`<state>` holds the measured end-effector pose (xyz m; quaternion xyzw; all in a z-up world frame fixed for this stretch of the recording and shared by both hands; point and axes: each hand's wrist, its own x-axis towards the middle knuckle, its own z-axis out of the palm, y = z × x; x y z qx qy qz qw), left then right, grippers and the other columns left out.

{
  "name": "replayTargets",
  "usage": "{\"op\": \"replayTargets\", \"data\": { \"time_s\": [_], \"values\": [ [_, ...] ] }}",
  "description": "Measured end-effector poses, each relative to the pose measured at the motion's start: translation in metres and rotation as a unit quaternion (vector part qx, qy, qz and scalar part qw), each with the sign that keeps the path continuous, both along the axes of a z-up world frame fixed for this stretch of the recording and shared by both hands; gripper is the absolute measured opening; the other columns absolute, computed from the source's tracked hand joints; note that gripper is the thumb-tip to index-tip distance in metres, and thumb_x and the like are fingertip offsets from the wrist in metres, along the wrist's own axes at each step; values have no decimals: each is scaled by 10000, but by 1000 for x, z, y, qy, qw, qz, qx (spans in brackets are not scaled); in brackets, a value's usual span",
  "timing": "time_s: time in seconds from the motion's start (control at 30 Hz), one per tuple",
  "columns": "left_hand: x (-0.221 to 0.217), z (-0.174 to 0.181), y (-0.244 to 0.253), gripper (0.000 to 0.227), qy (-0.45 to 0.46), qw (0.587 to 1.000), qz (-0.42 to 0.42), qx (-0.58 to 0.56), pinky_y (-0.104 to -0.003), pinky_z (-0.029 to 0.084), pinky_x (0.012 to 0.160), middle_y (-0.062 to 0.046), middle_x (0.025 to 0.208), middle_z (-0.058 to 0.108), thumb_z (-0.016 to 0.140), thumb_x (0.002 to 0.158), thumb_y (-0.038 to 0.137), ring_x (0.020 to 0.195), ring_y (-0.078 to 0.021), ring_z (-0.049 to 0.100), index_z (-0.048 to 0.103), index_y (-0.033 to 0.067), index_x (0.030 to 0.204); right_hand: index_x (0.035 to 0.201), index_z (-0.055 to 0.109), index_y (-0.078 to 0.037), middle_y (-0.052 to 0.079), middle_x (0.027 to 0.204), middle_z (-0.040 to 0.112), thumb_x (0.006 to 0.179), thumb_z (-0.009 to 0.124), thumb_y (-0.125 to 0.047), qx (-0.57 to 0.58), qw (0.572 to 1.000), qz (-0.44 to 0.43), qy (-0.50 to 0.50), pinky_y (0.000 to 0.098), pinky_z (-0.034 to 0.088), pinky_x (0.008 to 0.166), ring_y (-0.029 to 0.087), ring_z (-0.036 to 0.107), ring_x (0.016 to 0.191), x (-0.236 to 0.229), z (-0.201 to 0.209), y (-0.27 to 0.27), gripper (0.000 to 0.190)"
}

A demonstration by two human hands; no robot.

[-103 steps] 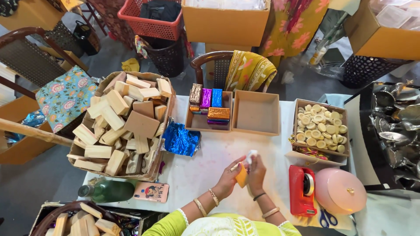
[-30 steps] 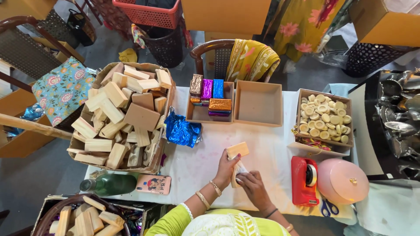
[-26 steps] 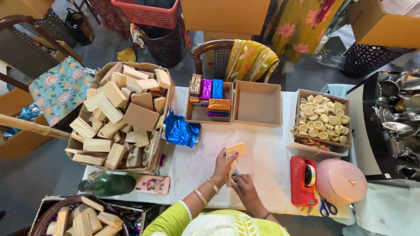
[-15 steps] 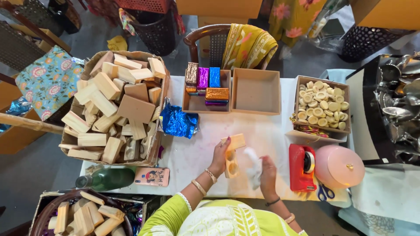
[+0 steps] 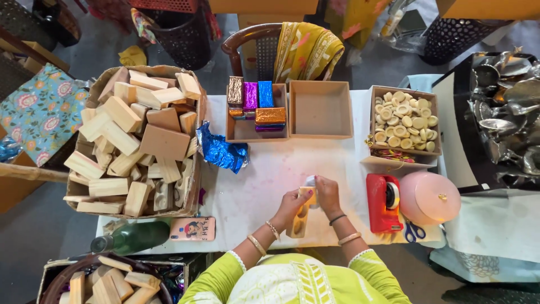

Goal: Wrapping rectangular wooden blocks in silver foil and then in purple decorative paper, sealing them with tape.

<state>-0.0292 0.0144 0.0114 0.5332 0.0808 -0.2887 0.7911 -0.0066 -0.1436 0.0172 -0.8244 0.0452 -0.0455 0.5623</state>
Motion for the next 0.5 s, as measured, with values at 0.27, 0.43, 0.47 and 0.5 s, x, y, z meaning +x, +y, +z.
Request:
{"op": "replayTargets", "data": {
  "time_s": [0.27,0.43,0.47,0.5],
  "values": [
    [6,-46,22,296,48,999,16,-15,-247,450,510,-7,775,678,710,966,319,593,-75,577,709,23,967,880,725,5,223,758,628,1010,574,-299,-117,991,-64,22,423,503,634,399,614,682,-31,-74,-49,363],
    [32,-61,29,230,-20,998,34,48,-214,448,554,37,845,689,724,959,279,669,-22,562,715,54,1008,1070,665,-69,148,1118,685,1072,556,-337,-246,958,-145,4,422,510,929,345,631,1108,-69,-127,-103,289],
    [37,-61,26,227,-15,996,26,85,-236,383,520,42,790,605,730,960,283,629,-37,477,682,61,965,1200,622,-110,127,1268,607,1008,590,-362,-328,939,-96,22,436,460,1002,328,551,1227,-78,-131,-107,318],
    [43,-60,22,241,-11,992,19,120,-261,319,486,43,734,522,735,962,288,589,-54,394,650,67,921,1330,581,-153,103,1419,530,944,625,-385,-408,911,-44,40,448,411,1076,309,472,1346,-84,-134,-113,453]
  ]
}}
